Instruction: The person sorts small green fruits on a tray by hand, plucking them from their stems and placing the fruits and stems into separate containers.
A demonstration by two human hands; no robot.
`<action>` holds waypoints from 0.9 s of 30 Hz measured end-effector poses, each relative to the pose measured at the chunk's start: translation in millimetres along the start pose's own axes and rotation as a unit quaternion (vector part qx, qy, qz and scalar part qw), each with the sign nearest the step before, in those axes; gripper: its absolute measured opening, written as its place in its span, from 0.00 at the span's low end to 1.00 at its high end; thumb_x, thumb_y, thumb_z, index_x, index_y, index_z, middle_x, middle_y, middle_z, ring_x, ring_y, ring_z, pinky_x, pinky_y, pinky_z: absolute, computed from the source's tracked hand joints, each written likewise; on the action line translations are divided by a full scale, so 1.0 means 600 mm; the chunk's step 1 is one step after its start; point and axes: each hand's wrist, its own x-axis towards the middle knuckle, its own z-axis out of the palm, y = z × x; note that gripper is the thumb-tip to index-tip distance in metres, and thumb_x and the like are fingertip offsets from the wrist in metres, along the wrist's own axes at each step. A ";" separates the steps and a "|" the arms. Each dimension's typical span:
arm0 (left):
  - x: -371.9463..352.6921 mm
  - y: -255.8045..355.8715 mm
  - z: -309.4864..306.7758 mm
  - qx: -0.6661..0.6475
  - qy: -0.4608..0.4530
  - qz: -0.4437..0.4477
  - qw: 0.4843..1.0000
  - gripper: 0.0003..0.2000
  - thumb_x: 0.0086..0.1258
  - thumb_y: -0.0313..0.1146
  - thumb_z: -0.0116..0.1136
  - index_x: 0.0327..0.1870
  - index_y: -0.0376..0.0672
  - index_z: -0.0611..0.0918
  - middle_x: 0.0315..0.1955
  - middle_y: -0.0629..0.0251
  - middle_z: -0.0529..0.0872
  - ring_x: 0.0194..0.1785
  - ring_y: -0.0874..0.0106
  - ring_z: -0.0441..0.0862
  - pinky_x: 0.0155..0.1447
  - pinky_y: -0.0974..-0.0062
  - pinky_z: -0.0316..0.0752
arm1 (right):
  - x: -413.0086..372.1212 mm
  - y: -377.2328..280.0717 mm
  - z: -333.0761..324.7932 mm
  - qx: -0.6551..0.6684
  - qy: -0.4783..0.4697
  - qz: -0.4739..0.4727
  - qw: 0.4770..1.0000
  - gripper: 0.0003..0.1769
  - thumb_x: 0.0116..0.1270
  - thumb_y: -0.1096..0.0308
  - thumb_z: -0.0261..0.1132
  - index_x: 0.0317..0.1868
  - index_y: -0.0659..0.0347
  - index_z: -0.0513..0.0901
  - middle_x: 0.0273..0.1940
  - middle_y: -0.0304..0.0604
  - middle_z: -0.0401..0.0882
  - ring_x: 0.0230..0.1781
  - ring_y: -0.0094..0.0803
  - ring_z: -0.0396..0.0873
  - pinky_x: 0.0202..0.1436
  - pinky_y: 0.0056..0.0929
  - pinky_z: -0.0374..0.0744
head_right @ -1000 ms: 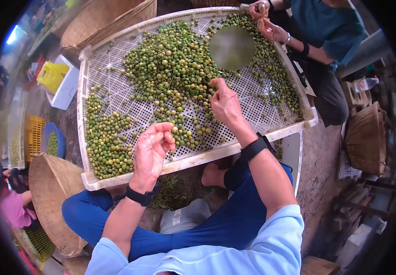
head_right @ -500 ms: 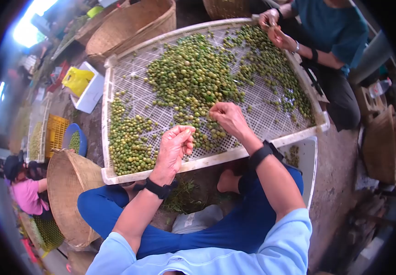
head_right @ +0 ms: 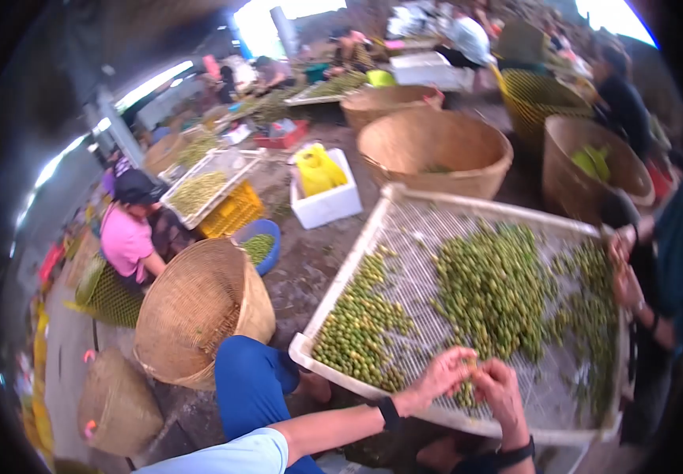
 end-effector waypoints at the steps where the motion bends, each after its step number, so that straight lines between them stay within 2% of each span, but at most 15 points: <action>1: 0.003 -0.002 -0.004 0.018 -0.010 0.004 1.000 0.09 0.70 0.37 0.54 0.41 0.41 0.77 0.21 0.77 0.76 0.18 0.90 0.67 0.19 0.90 0.61 | 0.001 0.000 0.001 0.009 0.001 0.003 1.000 0.09 0.63 0.68 0.60 0.27 0.63 0.75 0.17 0.34 0.72 0.14 0.18 0.69 0.17 0.18 0.69; 4: 0.002 -0.011 0.002 -0.007 0.002 0.031 0.999 0.09 0.71 0.36 0.52 0.37 0.40 0.78 0.18 0.78 0.74 0.17 0.90 0.66 0.18 0.91 0.60 | -0.001 -0.002 0.005 0.039 -0.003 0.004 0.999 0.08 0.63 0.70 0.59 0.27 0.63 0.74 0.17 0.34 0.72 0.13 0.18 0.68 0.16 0.16 0.67; 8: 0.006 -0.013 0.001 -0.021 -0.022 -0.007 1.000 0.10 0.71 0.35 0.52 0.31 0.40 0.78 0.15 0.78 0.73 0.16 0.89 0.65 0.16 0.89 0.59 | -0.005 -0.006 0.003 -0.005 0.006 -0.008 1.000 0.07 0.59 0.73 0.59 0.25 0.63 0.73 0.17 0.36 0.71 0.15 0.21 0.69 0.18 0.20 0.68; 9: 0.008 -0.014 -0.001 -0.035 -0.041 -0.051 0.997 0.10 0.71 0.36 0.52 0.30 0.41 0.78 0.15 0.77 0.72 0.15 0.89 0.65 0.16 0.89 0.58 | -0.002 0.004 0.001 -0.161 0.075 -0.097 0.979 0.06 0.56 0.74 0.59 0.24 0.64 0.72 0.17 0.38 0.71 0.17 0.23 0.70 0.20 0.23 0.68; 10: 0.009 -0.018 -0.004 -0.049 -0.059 -0.096 0.992 0.10 0.71 0.36 0.52 0.30 0.41 0.78 0.14 0.77 0.72 0.15 0.89 0.65 0.16 0.89 0.58 | 0.001 0.014 -0.002 -0.308 0.141 -0.184 0.923 0.05 0.53 0.75 0.59 0.23 0.64 0.72 0.17 0.40 0.70 0.18 0.25 0.70 0.22 0.25 0.68; 12: 0.006 -0.021 0.000 -0.044 -0.093 -0.080 0.991 0.13 0.70 0.40 0.53 0.27 0.43 0.77 0.14 0.77 0.72 0.13 0.89 0.63 0.16 0.89 0.56 | 0.010 0.027 -0.015 -0.316 0.161 -0.184 0.917 0.04 0.50 0.77 0.59 0.22 0.65 0.71 0.18 0.43 0.68 0.20 0.28 0.70 0.25 0.29 0.68; 14: 0.014 -0.026 0.000 -0.053 -0.129 -0.034 0.990 0.15 0.68 0.45 0.55 0.30 0.40 0.77 0.15 0.76 0.74 0.14 0.85 0.66 0.18 0.85 0.60 | 0.018 0.036 -0.030 -0.318 0.229 -0.173 0.904 0.04 0.51 0.77 0.58 0.22 0.65 0.71 0.17 0.41 0.67 0.19 0.27 0.69 0.23 0.28 0.68; 15: 0.020 -0.027 -0.001 -0.052 -0.127 -0.029 0.990 0.15 0.68 0.45 0.55 0.30 0.40 0.77 0.15 0.76 0.74 0.14 0.85 0.66 0.18 0.85 0.60 | 0.022 0.044 -0.038 -0.278 0.233 -0.152 0.919 0.05 0.54 0.77 0.58 0.23 0.65 0.70 0.17 0.39 0.67 0.19 0.25 0.67 0.23 0.27 0.67; 16: 0.023 -0.024 0.002 0.053 -0.078 0.041 0.995 0.17 0.67 0.47 0.56 0.31 0.39 0.77 0.15 0.75 0.74 0.16 0.83 0.68 0.21 0.82 0.63 | 0.024 0.045 -0.041 -0.278 0.232 -0.156 0.919 0.05 0.54 0.77 0.58 0.23 0.65 0.70 0.17 0.39 0.67 0.19 0.25 0.67 0.23 0.27 0.67; 17: 0.025 -0.022 0.003 0.157 -0.027 0.109 0.981 0.19 0.66 0.49 0.56 0.33 0.37 0.77 0.15 0.73 0.74 0.18 0.80 0.70 0.23 0.79 0.65 | 0.023 0.045 -0.046 -0.128 0.193 -0.095 0.968 0.07 0.57 0.74 0.59 0.23 0.62 0.71 0.17 0.36 0.68 0.16 0.22 0.67 0.19 0.23 0.66; 18: 0.024 -0.022 0.002 0.155 -0.025 0.111 0.981 0.19 0.66 0.49 0.56 0.33 0.37 0.77 0.15 0.73 0.74 0.18 0.80 0.70 0.23 0.79 0.65 | 0.021 0.044 -0.051 0.024 0.149 -0.030 0.988 0.08 0.59 0.70 0.60 0.24 0.60 0.72 0.17 0.33 0.69 0.13 0.18 0.66 0.14 0.18 0.66; 20: 0.019 -0.009 0.002 0.369 0.114 0.183 0.904 0.22 0.64 0.51 0.58 0.35 0.35 0.76 0.15 0.70 0.72 0.22 0.79 0.71 0.26 0.75 0.64 | 0.017 0.031 -0.029 0.068 0.134 -0.028 0.988 0.10 0.63 0.65 0.62 0.26 0.59 0.73 0.16 0.31 0.70 0.11 0.15 0.66 0.11 0.14 0.67; 21: 0.016 0.010 0.002 0.349 0.066 0.085 0.931 0.20 0.66 0.49 0.56 0.31 0.36 0.75 0.14 0.70 0.69 0.21 0.81 0.68 0.25 0.75 0.61 | 0.014 0.031 -0.024 0.072 0.107 -0.034 0.991 0.10 0.63 0.65 0.62 0.26 0.59 0.73 0.16 0.32 0.71 0.10 0.16 0.67 0.12 0.14 0.67; 24: 0.030 -0.020 -0.005 0.235 -0.015 0.085 0.968 0.19 0.67 0.47 0.55 0.28 0.36 0.74 0.14 0.71 0.69 0.22 0.82 0.64 0.24 0.75 0.59 | 0.013 0.048 -0.009 0.090 0.079 -0.049 0.992 0.11 0.64 0.64 0.61 0.27 0.60 0.74 0.17 0.33 0.72 0.10 0.16 0.68 0.12 0.14 0.68; 27: 0.018 -0.008 0.004 0.187 -0.032 0.087 0.978 0.17 0.67 0.42 0.56 0.24 0.37 0.73 0.15 0.73 0.68 0.23 0.83 0.62 0.25 0.76 0.59 | 0.012 0.054 -0.005 0.105 0.096 -0.085 0.986 0.11 0.66 0.65 0.59 0.27 0.59 0.71 0.16 0.33 0.71 0.10 0.16 0.66 0.11 0.15 0.68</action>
